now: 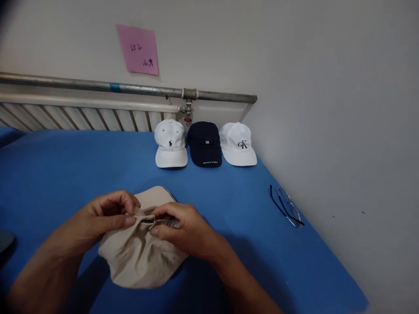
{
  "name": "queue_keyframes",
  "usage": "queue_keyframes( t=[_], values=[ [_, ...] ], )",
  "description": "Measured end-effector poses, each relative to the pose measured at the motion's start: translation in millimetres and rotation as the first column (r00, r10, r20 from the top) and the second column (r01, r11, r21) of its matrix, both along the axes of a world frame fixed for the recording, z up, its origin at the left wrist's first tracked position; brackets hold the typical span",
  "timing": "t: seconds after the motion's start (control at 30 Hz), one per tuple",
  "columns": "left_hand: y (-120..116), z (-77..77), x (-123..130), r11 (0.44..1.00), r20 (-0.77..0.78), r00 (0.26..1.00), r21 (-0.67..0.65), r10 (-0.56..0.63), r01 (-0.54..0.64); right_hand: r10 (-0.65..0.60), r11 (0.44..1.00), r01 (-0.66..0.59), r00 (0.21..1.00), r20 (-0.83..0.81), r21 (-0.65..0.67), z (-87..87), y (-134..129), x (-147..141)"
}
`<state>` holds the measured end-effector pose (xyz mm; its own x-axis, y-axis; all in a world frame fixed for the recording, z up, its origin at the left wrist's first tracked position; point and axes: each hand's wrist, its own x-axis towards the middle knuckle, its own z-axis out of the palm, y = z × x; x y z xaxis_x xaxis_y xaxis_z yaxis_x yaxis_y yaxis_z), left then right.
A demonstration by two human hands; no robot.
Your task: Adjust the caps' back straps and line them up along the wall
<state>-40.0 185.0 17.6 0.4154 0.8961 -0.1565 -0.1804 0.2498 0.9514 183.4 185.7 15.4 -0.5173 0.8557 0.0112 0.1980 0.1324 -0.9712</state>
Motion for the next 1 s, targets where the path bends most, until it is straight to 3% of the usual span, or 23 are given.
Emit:
queue_keyframes(
  t=[0.5,0.7,0.83,1.0],
  values=[
    [-1.8,-3.1,-3.9,0.997,0.015,0.997,-0.029,-0.074,0.074,0.025,0.972,-0.012,0.998,-0.052,0.235,-4.4,-1.0,0.7],
    [-1.8,2.5,-0.5,0.988,0.003,0.988,-0.019,-0.153,0.153,-0.017,0.988,0.026,0.998,-0.060,0.155,-1.8,-1.7,-0.4],
    [-1.1,5.2,4.4,0.985,-0.090,0.982,0.042,-0.163,0.168,-0.011,0.996,0.018,0.997,-0.074,0.091,1.9,-1.2,-0.3],
    [-2.6,3.2,5.1,0.988,-0.127,0.981,0.033,-0.145,0.151,-0.025,0.996,0.018,0.997,-0.072,-0.093,5.6,-1.1,-0.9]
  ],
)
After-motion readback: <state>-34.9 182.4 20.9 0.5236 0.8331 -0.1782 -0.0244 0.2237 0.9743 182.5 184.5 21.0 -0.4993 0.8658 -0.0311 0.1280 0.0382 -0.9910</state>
